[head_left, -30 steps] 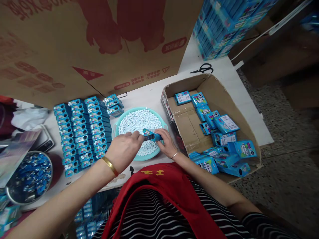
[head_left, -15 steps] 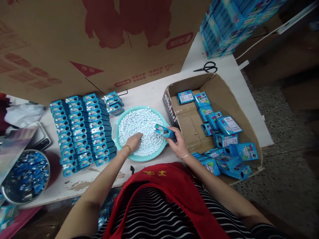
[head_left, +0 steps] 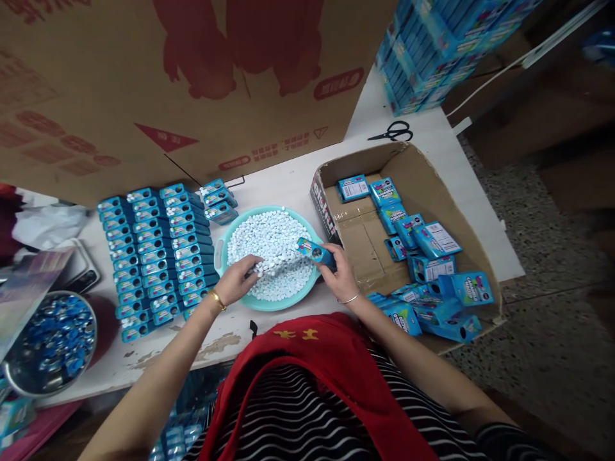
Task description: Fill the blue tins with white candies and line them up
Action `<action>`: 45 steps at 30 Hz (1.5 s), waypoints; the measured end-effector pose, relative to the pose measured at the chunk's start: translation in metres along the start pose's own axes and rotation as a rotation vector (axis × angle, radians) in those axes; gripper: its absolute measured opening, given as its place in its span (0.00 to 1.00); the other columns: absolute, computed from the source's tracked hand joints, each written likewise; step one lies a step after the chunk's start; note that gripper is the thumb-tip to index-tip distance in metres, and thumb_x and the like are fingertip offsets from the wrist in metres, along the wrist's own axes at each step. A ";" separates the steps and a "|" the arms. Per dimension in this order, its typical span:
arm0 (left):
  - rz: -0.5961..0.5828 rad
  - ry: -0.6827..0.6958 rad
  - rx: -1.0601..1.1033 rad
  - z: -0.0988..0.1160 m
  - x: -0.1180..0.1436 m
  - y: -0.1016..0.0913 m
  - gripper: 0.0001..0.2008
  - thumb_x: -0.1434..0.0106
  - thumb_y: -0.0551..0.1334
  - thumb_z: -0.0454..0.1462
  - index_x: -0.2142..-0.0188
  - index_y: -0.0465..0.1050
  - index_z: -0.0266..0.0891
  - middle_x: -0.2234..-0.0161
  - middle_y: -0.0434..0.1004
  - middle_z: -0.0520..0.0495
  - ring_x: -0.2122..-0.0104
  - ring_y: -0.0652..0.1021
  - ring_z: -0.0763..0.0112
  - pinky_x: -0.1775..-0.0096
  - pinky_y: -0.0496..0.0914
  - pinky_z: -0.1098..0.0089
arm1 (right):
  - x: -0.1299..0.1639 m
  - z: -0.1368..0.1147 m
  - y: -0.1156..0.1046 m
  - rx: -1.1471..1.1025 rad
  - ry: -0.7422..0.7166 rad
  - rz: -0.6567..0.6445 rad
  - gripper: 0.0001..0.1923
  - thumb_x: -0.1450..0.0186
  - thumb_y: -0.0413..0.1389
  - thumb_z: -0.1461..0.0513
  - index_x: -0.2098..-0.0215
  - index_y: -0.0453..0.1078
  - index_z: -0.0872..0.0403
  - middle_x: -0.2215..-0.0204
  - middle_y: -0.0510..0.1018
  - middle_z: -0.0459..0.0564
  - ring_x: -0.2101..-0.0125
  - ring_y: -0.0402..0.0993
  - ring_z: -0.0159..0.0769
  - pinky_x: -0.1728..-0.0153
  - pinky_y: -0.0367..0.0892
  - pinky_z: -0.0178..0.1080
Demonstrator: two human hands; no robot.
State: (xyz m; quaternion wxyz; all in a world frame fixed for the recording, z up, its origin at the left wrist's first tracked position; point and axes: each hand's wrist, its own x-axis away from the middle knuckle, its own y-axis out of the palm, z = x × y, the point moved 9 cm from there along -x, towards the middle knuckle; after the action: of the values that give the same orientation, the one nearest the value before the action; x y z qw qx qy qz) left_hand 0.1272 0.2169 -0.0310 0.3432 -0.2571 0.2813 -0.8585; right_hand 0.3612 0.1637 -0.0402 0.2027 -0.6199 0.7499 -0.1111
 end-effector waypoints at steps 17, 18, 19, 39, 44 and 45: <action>-0.300 -0.023 -0.855 0.146 -0.008 -0.034 0.11 0.35 0.49 0.26 0.61 0.69 0.35 0.65 0.73 0.42 0.66 0.76 0.63 0.69 0.69 0.66 | 0.004 -0.030 0.041 0.010 -0.231 -0.119 0.21 0.39 0.49 0.68 0.48 0.63 0.50 0.52 0.73 0.54 0.49 0.68 0.43 0.42 0.60 0.55; -0.290 -0.014 -0.852 0.147 -0.007 -0.035 0.11 0.35 0.50 0.26 0.61 0.69 0.36 0.65 0.73 0.43 0.66 0.76 0.63 0.68 0.69 0.67 | 0.004 -0.029 0.041 0.005 -0.231 -0.117 0.21 0.39 0.49 0.68 0.48 0.63 0.50 0.52 0.73 0.54 0.49 0.68 0.43 0.42 0.59 0.55; -0.269 -0.007 -0.845 0.145 -0.006 -0.039 0.11 0.35 0.50 0.27 0.61 0.69 0.36 0.65 0.73 0.43 0.66 0.76 0.63 0.68 0.69 0.67 | 0.004 -0.028 0.040 0.000 -0.228 -0.113 0.21 0.39 0.49 0.68 0.48 0.63 0.50 0.52 0.73 0.54 0.49 0.68 0.43 0.41 0.59 0.55; -0.122 -0.202 -0.173 -0.051 -0.037 0.096 0.12 0.37 0.54 0.35 0.54 0.65 0.38 0.56 0.73 0.41 0.58 0.74 0.63 0.57 0.68 0.65 | -0.004 0.001 0.004 -0.036 0.002 0.022 0.18 0.36 0.54 0.62 0.48 0.63 0.51 0.53 0.71 0.54 0.51 0.69 0.43 0.47 0.65 0.49; -0.036 -0.135 -0.087 -0.038 -0.007 0.044 0.13 0.35 0.55 0.42 0.56 0.66 0.38 0.63 0.73 0.45 0.67 0.73 0.68 0.62 0.68 0.67 | -0.004 0.001 0.003 -0.030 -0.007 0.022 0.18 0.37 0.54 0.62 0.48 0.63 0.51 0.53 0.71 0.54 0.51 0.69 0.43 0.48 0.65 0.49; -0.008 -0.109 -0.068 -0.031 -0.002 0.030 0.13 0.35 0.55 0.43 0.56 0.66 0.38 0.64 0.72 0.46 0.68 0.73 0.69 0.63 0.68 0.68 | -0.005 0.000 0.004 -0.020 -0.021 0.019 0.18 0.37 0.53 0.63 0.48 0.63 0.51 0.53 0.71 0.54 0.51 0.69 0.43 0.48 0.66 0.49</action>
State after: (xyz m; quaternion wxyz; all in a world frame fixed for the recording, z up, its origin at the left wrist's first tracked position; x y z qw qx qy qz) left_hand 0.1219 0.2097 -0.0728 0.3454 -0.3162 0.2903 -0.8345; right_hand 0.3584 0.1690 -0.0408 0.2054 -0.6158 0.7547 -0.0952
